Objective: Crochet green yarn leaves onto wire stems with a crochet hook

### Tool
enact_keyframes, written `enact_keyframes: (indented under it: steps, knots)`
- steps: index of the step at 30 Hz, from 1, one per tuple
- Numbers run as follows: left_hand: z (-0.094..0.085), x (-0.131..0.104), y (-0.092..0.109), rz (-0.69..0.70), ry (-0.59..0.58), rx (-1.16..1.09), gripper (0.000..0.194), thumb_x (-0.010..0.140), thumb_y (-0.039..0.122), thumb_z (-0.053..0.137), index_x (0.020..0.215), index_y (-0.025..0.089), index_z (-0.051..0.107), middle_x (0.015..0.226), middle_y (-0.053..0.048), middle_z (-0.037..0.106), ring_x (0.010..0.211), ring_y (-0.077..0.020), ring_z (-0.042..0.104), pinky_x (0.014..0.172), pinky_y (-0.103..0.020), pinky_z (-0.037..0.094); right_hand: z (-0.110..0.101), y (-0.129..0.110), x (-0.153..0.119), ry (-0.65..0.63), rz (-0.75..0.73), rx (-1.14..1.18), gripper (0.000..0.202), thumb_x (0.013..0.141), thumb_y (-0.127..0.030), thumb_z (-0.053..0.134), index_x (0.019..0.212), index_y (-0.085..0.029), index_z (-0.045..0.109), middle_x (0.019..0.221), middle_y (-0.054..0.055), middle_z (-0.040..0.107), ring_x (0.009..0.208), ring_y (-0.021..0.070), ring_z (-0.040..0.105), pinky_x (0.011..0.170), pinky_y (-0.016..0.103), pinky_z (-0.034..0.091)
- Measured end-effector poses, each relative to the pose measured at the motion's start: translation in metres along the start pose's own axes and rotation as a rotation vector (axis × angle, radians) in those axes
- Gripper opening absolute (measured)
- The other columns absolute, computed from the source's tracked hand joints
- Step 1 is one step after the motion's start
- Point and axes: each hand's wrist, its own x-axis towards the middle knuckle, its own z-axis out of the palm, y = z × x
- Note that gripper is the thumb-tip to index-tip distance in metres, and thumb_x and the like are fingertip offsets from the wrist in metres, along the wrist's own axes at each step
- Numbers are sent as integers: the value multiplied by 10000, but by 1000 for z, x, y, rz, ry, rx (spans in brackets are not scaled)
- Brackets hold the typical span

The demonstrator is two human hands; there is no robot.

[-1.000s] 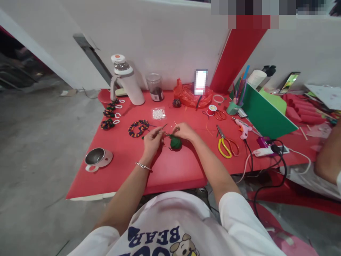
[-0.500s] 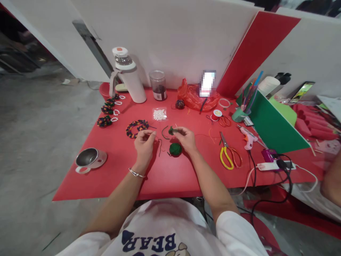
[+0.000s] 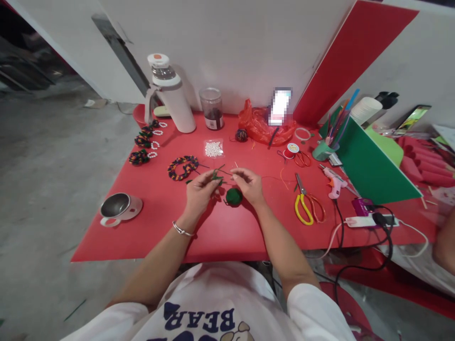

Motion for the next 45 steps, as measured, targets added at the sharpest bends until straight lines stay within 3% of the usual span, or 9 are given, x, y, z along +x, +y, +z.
enact_keyframes:
  steps: [5, 11, 16, 22, 28, 33, 37, 40, 45]
  knots:
    - [0, 0, 3, 10, 5, -29, 351, 618, 327, 909, 810, 161, 667, 600, 21, 658, 401, -106, 566, 337, -200, 428, -3, 8, 5, 15, -16, -88, 281, 838, -455, 678, 1003, -243, 762, 968, 50, 786, 844, 187, 714, 853, 371, 600]
    - [-3, 1, 4, -14, -1, -71, 434, 640, 371, 894, 983, 150, 747, 643, 32, 666, 394, -80, 532, 361, -215, 443, -21, 23, 21, 177, -144, -570, 269, 890, -376, 660, 1072, -226, 789, 1055, 83, 811, 909, 213, 736, 922, 386, 581]
    - [-3, 2, 2, -117, -49, -58, 437, 658, 311, 836, 1056, 148, 763, 588, 28, 647, 408, -100, 549, 362, -204, 397, -29, 22, 23, 102, -97, -837, 256, 896, -307, 706, 1126, -227, 786, 1066, 87, 824, 955, 246, 766, 922, 395, 574]
    - [-6, 5, -2, -175, -67, -82, 325, 615, 266, 803, 913, 139, 776, 658, -16, 687, 461, -100, 578, 367, -188, 355, -32, 18, 22, 99, -39, -888, 253, 902, -320, 715, 1131, -245, 788, 1034, 65, 833, 978, 241, 769, 897, 369, 562]
    - [-5, 6, -1, -219, -46, -62, 439, 592, 243, 794, 1014, 137, 740, 756, -29, 735, 424, -91, 565, 329, -186, 308, -31, 17, 21, -16, -6, -1004, 243, 892, -272, 717, 1125, -268, 787, 1058, 61, 813, 933, 243, 734, 792, 353, 528]
    - [-10, 11, 7, -140, 98, -132, 472, 589, 191, 722, 1059, 151, 716, 726, 4, 720, 406, -68, 541, 335, -167, 285, -34, 19, 22, 91, -17, -1124, 270, 954, -223, 614, 1160, -249, 786, 1139, 119, 780, 1077, 303, 682, 856, 408, 520]
    - [-12, 13, 7, -102, 118, -111, 392, 644, 217, 744, 1030, 153, 723, 789, -12, 753, 348, -29, 446, 319, -177, 246, -39, 26, 26, 153, -161, -1077, 286, 984, -246, 577, 1178, -232, 786, 1189, 137, 760, 1118, 316, 647, 938, 448, 513]
    - [-10, 11, 3, -87, 73, -83, 377, 700, 284, 796, 1048, 147, 746, 807, -28, 764, 346, -24, 426, 321, -186, 262, -38, 34, 28, 33, -283, -964, 255, 1003, -305, 584, 1119, -255, 806, 1117, 102, 782, 1063, 283, 668, 963, 433, 521]
    - [-10, 13, -1, -39, 106, -64, 401, 722, 316, 834, 1075, 138, 766, 529, 60, 582, 372, -54, 449, 354, -171, 305, -32, 40, 30, -146, -349, -869, 208, 994, -342, 642, 1074, -264, 818, 1070, 79, 795, 1033, 249, 673, 958, 386, 521]
